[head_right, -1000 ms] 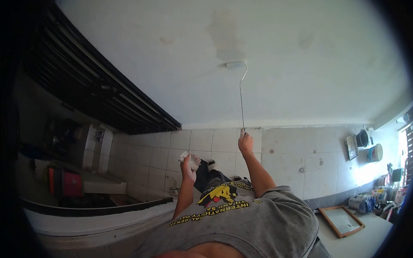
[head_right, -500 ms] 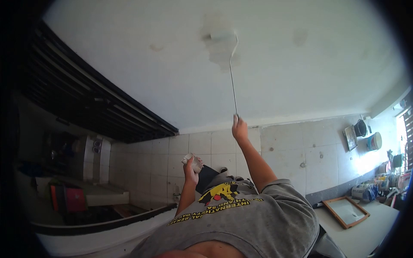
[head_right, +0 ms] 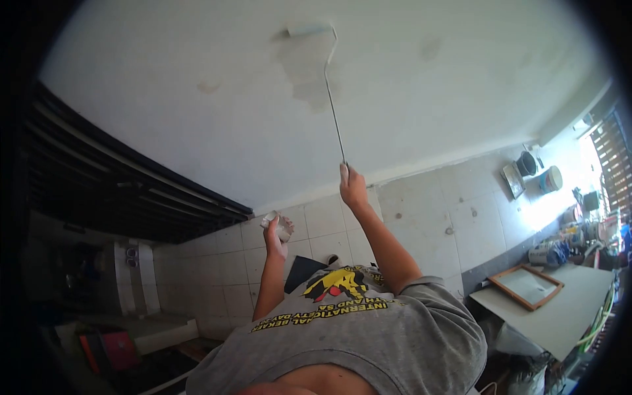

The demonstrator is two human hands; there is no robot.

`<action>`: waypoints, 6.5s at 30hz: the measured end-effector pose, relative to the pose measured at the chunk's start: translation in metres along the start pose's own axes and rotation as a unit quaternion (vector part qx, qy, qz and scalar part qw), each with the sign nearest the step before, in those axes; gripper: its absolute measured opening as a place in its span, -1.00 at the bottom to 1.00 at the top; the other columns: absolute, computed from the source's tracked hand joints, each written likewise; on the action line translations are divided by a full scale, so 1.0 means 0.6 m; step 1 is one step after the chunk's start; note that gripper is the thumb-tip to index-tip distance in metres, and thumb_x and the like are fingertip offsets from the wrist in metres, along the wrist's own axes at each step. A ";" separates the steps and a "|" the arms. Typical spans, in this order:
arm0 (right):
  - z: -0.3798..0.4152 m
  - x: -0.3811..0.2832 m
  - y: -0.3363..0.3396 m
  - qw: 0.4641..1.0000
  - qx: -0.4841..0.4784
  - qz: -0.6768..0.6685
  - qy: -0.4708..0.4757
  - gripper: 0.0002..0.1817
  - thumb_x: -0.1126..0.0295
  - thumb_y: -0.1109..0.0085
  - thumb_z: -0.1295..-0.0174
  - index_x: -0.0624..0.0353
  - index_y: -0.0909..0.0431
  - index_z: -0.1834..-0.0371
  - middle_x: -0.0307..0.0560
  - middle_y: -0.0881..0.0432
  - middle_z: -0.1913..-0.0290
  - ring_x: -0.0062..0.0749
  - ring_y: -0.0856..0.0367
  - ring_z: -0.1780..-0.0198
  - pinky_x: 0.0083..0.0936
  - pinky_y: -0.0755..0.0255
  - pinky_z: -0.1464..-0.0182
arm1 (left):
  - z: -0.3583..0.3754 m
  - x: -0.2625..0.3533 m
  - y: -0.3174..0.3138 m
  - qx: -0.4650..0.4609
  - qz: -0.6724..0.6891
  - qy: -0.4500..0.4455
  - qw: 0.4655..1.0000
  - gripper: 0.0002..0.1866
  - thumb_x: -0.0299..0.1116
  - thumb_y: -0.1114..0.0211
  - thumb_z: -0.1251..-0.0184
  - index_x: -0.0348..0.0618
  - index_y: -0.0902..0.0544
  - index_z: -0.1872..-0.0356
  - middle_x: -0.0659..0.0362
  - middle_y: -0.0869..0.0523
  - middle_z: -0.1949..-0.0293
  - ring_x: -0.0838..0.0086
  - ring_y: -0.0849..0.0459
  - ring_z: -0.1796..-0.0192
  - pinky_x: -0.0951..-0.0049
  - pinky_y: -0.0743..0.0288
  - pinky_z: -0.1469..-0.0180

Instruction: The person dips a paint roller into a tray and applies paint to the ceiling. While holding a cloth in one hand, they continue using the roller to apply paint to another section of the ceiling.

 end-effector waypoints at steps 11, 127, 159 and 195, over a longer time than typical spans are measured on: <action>0.127 0.169 -0.045 0.994 -0.032 0.059 -0.090 -0.40 0.00 0.21 -0.48 0.42 -0.52 0.35 0.50 -0.54 0.39 0.44 -0.51 0.23 0.12 -0.32 0.23 | -0.039 -0.013 -0.010 -0.066 0.031 0.054 0.996 -0.73 -0.30 -0.27 -0.30 -0.17 -0.53 0.06 0.11 -0.65 0.33 0.40 -0.66 0.32 0.41 -0.56 0.27; 0.135 0.213 0.048 0.979 -0.092 0.107 -0.148 -0.40 -0.02 0.16 -0.46 0.41 -0.55 0.35 0.50 -0.55 0.35 0.43 -0.52 0.17 0.08 -0.36 0.13 | -0.071 -0.029 -0.023 -0.044 0.018 0.054 0.997 -0.71 -0.26 -0.29 -0.29 -0.15 -0.53 0.05 0.11 -0.64 0.31 0.40 -0.65 0.32 0.40 -0.55 0.28; -0.040 0.049 0.076 0.995 -0.075 -0.068 0.021 -0.49 0.12 0.19 -0.49 0.41 -0.41 0.41 0.41 -0.36 0.52 0.35 -0.32 0.43 -0.10 -0.25 0.38 | -0.005 -0.066 -0.084 0.051 0.040 0.003 0.998 -0.72 -0.25 -0.26 -0.30 -0.15 -0.53 0.06 0.12 -0.64 0.32 0.38 -0.66 0.30 0.40 -0.56 0.28; -0.026 0.074 0.125 0.993 -0.110 -0.043 0.027 -0.50 0.11 0.15 -0.48 0.39 -0.46 0.41 0.41 -0.51 0.47 0.38 -0.50 0.32 0.05 -0.30 0.33 | -0.006 -0.110 -0.109 0.096 0.083 -0.017 0.992 -0.69 -0.25 -0.26 -0.28 -0.16 -0.53 0.03 0.09 -0.63 0.32 0.36 -0.65 0.34 0.38 -0.56 0.30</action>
Point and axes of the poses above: each hand's wrist, its own z-axis away from the middle knuckle, its own y-axis out of the back of the hand, x = y × z, the point moved 1 cm from there along -z, towards the middle knuckle
